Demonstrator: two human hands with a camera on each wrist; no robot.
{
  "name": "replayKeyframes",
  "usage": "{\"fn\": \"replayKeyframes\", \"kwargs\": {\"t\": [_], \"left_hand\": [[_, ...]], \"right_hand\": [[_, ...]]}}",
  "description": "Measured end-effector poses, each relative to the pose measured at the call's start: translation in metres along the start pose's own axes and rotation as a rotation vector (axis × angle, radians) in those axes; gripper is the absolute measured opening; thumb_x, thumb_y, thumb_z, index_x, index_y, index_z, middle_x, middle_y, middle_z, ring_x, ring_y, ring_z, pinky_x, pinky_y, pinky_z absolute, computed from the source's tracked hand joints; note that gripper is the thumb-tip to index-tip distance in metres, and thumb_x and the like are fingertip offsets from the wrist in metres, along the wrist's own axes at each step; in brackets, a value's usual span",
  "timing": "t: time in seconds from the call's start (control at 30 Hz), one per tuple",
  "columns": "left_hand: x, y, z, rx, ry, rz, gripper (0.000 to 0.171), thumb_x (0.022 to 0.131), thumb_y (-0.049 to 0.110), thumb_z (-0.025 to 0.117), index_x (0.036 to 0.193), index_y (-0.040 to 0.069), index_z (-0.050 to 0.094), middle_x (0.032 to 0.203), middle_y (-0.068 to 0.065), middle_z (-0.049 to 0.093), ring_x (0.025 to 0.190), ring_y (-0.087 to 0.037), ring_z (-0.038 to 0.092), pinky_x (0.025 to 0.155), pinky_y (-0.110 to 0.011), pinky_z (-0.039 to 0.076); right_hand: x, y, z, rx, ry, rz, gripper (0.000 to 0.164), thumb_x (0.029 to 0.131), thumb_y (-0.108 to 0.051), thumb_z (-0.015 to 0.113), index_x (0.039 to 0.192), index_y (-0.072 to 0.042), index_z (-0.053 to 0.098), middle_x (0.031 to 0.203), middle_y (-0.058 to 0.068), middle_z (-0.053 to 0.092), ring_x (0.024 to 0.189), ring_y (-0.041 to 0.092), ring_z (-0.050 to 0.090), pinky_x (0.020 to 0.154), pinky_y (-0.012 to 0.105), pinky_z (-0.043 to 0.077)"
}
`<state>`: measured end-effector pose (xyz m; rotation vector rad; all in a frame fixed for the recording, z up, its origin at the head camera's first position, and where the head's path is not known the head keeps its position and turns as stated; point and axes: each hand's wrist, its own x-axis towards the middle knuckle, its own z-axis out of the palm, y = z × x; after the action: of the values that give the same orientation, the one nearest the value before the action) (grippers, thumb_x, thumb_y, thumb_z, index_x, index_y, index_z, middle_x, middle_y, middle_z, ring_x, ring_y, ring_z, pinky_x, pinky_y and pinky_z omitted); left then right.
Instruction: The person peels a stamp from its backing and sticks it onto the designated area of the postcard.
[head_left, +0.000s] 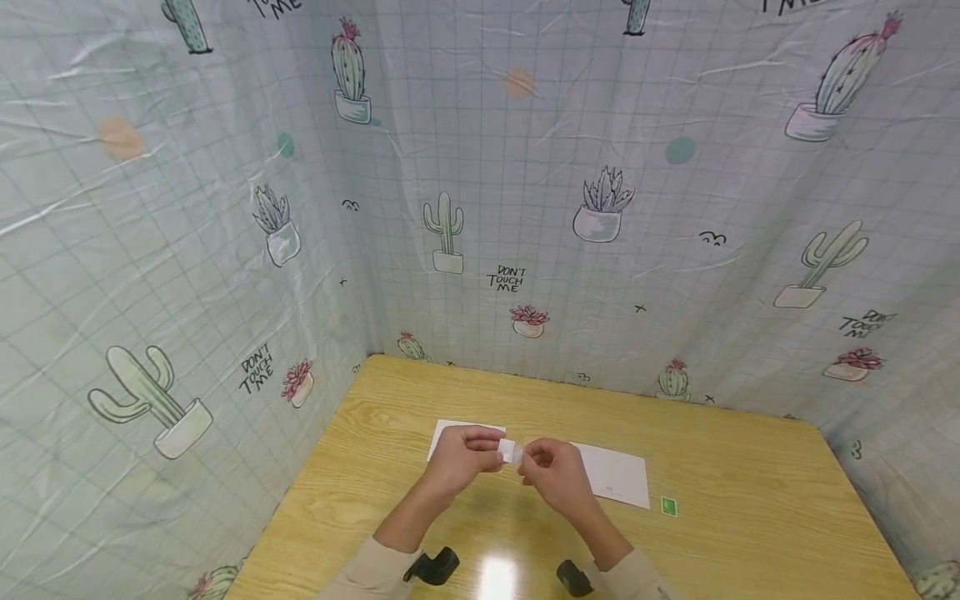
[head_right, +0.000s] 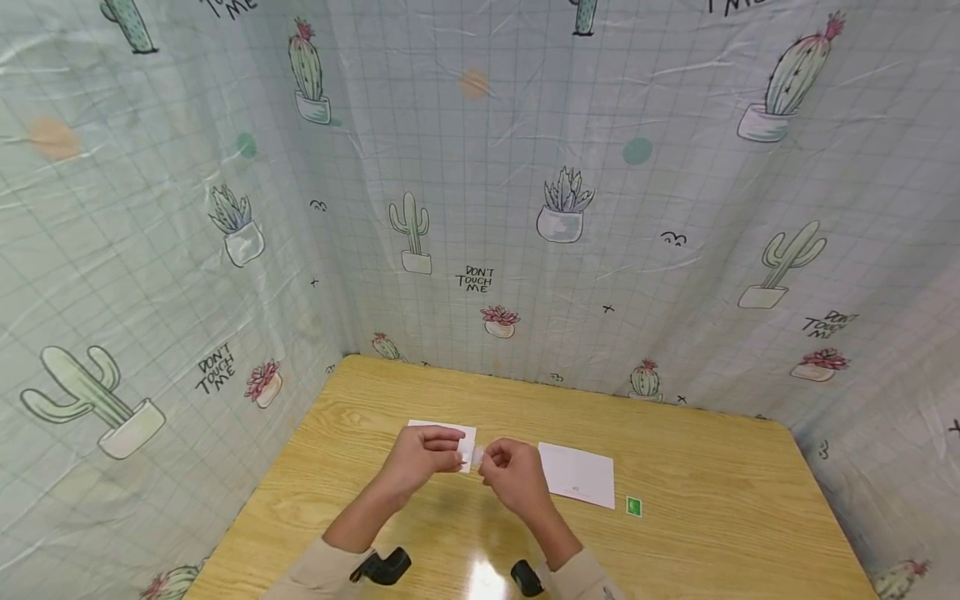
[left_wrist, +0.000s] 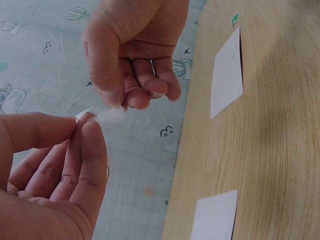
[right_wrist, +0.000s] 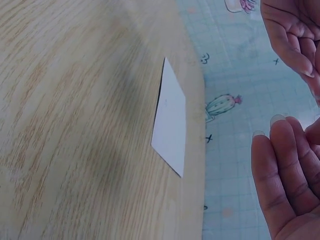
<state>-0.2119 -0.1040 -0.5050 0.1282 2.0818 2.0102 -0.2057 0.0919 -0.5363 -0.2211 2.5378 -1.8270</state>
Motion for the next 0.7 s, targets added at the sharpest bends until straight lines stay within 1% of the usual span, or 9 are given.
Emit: {"fn": "replayKeyframes", "kwargs": {"t": [0.1,0.23,0.43,0.57,0.7], "left_hand": [[-0.001,0.0,-0.001,-0.004,0.003,0.005,0.033,0.09,-0.002,0.074,0.122,-0.007,0.072,0.11,-0.021,0.078,0.088,-0.014,0.075,0.079,-0.03,0.065],[-0.001,-0.002,-0.003,-0.019,0.002,0.007,0.034,0.09,-0.002,0.074,0.124,-0.009,0.071,0.111,-0.022,0.077,0.087,-0.015,0.076,0.079,-0.03,0.066],[-0.001,-0.004,-0.008,-0.026,0.005,-0.002,0.033,0.091,-0.002,0.074,0.123,-0.008,0.071,0.11,-0.021,0.077,0.088,-0.015,0.076,0.08,-0.03,0.065],[-0.003,-0.004,-0.01,-0.021,0.01,-0.007,0.033,0.091,-0.002,0.074,0.123,-0.008,0.071,0.111,-0.022,0.077,0.089,-0.015,0.075,0.08,-0.029,0.065],[-0.005,-0.002,-0.012,-0.015,0.022,-0.006,0.035,0.09,-0.002,0.075,0.124,-0.008,0.07,0.109,-0.02,0.077,0.084,-0.014,0.074,0.079,-0.03,0.065]], "right_hand": [[0.0,0.002,-0.001,-0.003,0.002,0.016,0.011,0.096,-0.003,0.068,0.094,0.007,0.072,0.077,0.011,0.072,0.066,0.013,0.069,0.06,0.021,0.058],[-0.002,0.004,-0.003,-0.012,0.004,0.022,0.01,0.096,-0.002,0.068,0.094,0.007,0.072,0.077,0.011,0.073,0.066,0.013,0.07,0.061,0.02,0.059],[-0.003,0.008,-0.006,-0.028,0.007,0.018,0.01,0.096,-0.002,0.069,0.095,0.007,0.072,0.078,0.01,0.073,0.067,0.015,0.072,0.063,0.023,0.061],[-0.005,0.012,-0.009,-0.058,0.003,0.01,0.01,0.096,-0.003,0.068,0.096,0.007,0.072,0.079,0.01,0.074,0.068,0.014,0.072,0.064,0.023,0.062],[-0.007,0.016,-0.012,-0.093,-0.003,0.009,0.01,0.097,-0.003,0.068,0.097,0.005,0.073,0.079,0.009,0.075,0.067,0.012,0.071,0.064,0.021,0.06]]}}
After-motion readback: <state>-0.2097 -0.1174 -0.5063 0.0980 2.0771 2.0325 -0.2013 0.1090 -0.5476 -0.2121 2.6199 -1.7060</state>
